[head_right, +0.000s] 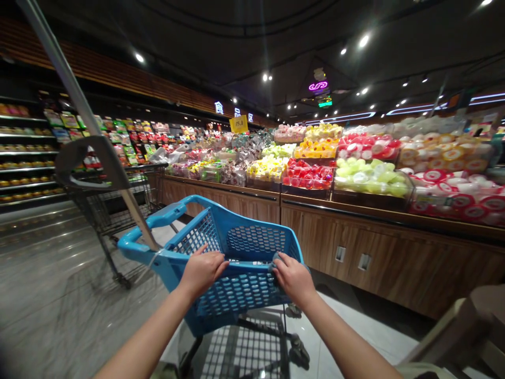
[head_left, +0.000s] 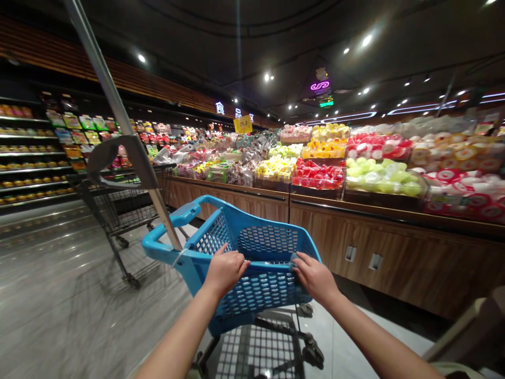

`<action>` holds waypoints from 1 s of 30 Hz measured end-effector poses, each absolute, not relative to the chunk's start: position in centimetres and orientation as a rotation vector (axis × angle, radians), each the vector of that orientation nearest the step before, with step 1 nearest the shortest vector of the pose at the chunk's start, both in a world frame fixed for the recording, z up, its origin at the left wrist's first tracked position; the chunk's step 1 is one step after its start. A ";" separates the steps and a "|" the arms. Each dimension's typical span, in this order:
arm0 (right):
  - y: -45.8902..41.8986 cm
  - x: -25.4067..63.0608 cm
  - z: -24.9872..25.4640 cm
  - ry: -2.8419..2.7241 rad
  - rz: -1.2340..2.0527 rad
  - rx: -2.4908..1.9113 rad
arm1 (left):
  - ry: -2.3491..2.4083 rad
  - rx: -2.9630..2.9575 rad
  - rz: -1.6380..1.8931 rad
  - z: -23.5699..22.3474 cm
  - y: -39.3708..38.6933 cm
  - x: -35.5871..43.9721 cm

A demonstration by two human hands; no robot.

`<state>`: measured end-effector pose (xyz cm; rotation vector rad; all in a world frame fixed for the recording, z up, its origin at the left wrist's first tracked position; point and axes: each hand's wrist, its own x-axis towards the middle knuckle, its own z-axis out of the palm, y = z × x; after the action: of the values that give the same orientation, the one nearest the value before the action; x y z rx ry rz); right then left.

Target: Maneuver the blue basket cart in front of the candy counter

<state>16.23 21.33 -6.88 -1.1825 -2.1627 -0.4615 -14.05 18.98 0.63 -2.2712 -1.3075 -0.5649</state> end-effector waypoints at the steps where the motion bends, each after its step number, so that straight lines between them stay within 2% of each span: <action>1: 21.2 16.2 -6.9 -2.133 -0.458 -1.217 | -1.303 -2.266 -0.567 0.6 18.9 -13.9; 6: 20.5 13.3 -6.4 -2.022 -0.419 -1.311 | -1.323 -2.236 -0.595 0.3 19.0 -13.5; 13: 20.2 8.2 -5.6 -2.096 -0.444 -1.164 | -1.414 -2.243 -0.595 0.4 19.4 -14.0; 25: 20.3 17.6 -6.7 -2.197 -0.487 -1.164 | -1.483 -2.155 -0.604 0.3 19.1 -13.0; 30: 18.9 17.5 -6.7 -2.147 -0.457 -1.193 | -1.504 -2.120 -0.622 0.4 19.3 -12.9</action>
<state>17.54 18.88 -6.65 -1.1933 -2.1466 -0.4572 -12.87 19.28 0.41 -2.1201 -1.5041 -0.6223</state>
